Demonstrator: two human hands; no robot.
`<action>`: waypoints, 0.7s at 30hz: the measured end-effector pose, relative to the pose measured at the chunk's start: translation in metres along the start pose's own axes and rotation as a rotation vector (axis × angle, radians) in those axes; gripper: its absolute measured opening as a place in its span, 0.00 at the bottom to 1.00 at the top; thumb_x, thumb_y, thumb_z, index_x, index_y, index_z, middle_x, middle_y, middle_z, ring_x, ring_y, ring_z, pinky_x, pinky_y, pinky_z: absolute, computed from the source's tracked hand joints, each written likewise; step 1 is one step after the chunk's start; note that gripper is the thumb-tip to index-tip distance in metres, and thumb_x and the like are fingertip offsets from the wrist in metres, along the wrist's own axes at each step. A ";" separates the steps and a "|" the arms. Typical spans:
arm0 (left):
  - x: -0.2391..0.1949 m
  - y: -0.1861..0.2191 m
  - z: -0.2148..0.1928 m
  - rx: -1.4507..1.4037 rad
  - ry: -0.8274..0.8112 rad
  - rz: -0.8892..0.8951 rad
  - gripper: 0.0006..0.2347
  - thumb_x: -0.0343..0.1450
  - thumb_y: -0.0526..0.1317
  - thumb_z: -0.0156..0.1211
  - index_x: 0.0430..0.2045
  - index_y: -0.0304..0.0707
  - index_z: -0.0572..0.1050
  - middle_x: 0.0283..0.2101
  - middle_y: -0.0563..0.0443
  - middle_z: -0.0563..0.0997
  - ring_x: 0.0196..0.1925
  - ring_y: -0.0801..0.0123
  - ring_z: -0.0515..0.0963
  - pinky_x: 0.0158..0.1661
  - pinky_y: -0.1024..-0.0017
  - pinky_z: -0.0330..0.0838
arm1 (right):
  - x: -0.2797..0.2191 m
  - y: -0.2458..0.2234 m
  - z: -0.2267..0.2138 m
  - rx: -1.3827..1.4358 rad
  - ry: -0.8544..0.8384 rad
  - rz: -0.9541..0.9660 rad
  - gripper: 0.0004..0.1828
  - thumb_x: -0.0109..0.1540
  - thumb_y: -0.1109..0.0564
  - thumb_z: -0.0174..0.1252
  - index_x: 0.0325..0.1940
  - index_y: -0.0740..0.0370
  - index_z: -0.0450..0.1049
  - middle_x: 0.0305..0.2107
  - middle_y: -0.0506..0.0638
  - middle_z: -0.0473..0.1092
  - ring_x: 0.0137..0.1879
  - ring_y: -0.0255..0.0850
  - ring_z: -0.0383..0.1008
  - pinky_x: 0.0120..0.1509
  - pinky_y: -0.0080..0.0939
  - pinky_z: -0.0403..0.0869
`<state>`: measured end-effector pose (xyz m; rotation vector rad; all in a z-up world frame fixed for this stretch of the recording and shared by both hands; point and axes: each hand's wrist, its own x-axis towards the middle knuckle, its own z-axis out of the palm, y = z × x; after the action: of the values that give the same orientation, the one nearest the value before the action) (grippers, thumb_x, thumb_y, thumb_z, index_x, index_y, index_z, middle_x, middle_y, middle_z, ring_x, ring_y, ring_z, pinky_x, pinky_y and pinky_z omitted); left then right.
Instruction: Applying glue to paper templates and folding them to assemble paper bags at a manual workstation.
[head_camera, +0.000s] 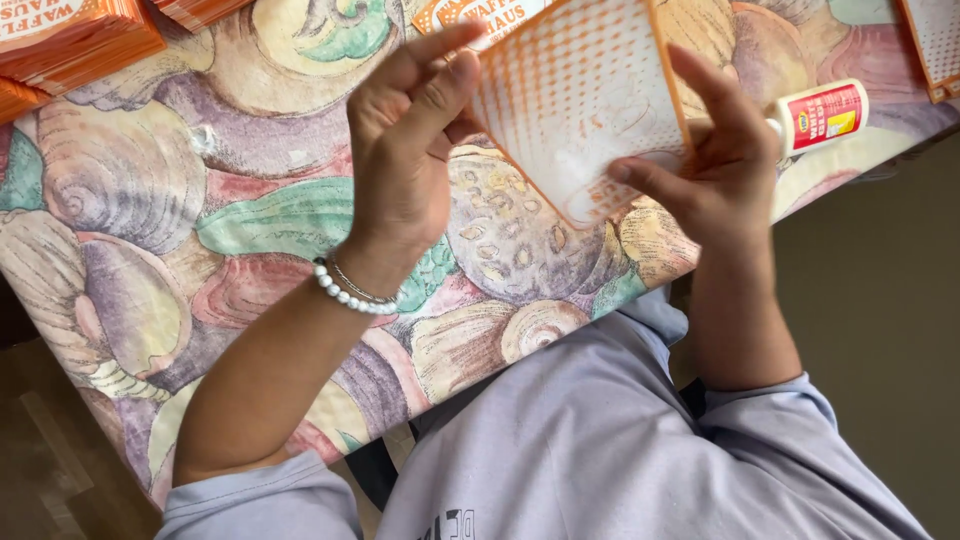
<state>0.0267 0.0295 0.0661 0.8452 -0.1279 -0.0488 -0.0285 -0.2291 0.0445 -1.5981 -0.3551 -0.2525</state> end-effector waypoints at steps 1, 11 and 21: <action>0.003 0.007 -0.001 0.181 -0.092 0.017 0.16 0.71 0.44 0.71 0.49 0.36 0.77 0.45 0.47 0.85 0.48 0.64 0.84 0.47 0.67 0.82 | 0.003 -0.015 -0.002 -0.088 -0.052 0.048 0.49 0.59 0.74 0.69 0.79 0.70 0.51 0.72 0.64 0.58 0.54 0.50 0.77 0.51 0.44 0.83; -0.012 0.014 0.021 0.746 -0.239 0.141 0.04 0.74 0.36 0.68 0.34 0.33 0.81 0.21 0.63 0.67 0.28 0.84 0.61 0.29 0.83 0.60 | -0.006 -0.024 -0.025 -0.207 0.072 -0.050 0.48 0.55 0.70 0.71 0.77 0.76 0.56 0.73 0.64 0.60 0.60 0.57 0.76 0.60 0.44 0.80; -0.009 0.011 0.017 0.644 -0.238 0.146 0.07 0.74 0.37 0.65 0.39 0.32 0.79 0.38 0.49 0.83 0.41 0.73 0.83 0.42 0.82 0.79 | -0.010 -0.011 -0.028 -0.286 0.260 -0.201 0.38 0.61 0.74 0.73 0.71 0.79 0.61 0.63 0.72 0.69 0.47 0.61 0.79 0.47 0.45 0.78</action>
<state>0.0152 0.0250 0.0847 1.4692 -0.4448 0.0321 -0.0401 -0.2570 0.0530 -1.7841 -0.2869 -0.6840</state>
